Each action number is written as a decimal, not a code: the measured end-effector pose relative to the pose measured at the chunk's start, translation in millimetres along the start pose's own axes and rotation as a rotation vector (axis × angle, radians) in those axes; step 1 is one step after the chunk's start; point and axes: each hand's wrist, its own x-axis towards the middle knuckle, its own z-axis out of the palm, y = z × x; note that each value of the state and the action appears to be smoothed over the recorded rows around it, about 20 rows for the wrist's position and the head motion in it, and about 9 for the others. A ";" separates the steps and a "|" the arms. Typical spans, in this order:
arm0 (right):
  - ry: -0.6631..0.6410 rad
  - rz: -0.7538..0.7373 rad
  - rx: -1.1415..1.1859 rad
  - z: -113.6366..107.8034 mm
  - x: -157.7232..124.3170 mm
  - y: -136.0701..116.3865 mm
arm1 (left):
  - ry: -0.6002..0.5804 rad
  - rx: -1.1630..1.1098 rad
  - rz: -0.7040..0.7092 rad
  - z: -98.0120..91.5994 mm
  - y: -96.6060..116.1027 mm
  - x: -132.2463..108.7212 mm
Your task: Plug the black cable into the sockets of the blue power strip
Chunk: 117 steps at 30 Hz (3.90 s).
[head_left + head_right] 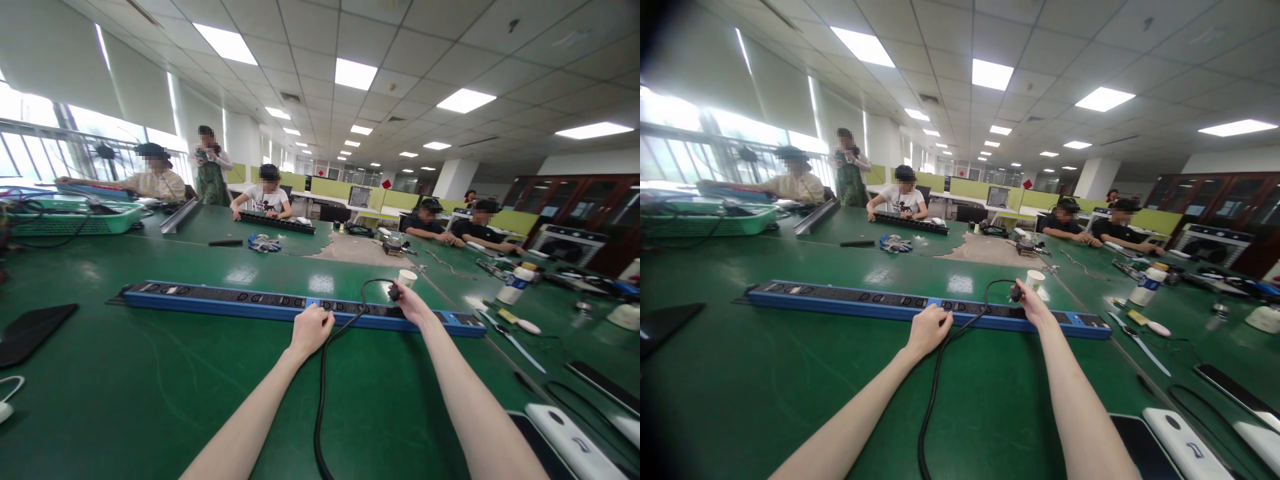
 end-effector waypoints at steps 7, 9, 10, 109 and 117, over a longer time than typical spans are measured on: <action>-0.099 -0.036 -0.113 -51.4 -30.5 -14.7 | -0.015 -0.002 -0.021 -0.1 0.8 -0.2; -0.089 -0.100 -0.247 -68.5 -40.7 -14.1 | -0.014 0.013 -0.025 0.9 0.8 -0.2; -0.067 -0.148 -0.322 -76.1 -44.1 -13.1 | -0.014 0.020 -0.023 1.4 0.7 -0.2; 0.352 -0.152 -1.267 -148.0 -48.0 23.5 | 0.019 0.049 0.064 15.0 -4.5 -0.5; 0.382 -0.184 -1.199 -155.1 -46.0 24.6 | 0.019 0.021 0.049 13.5 -2.9 0.3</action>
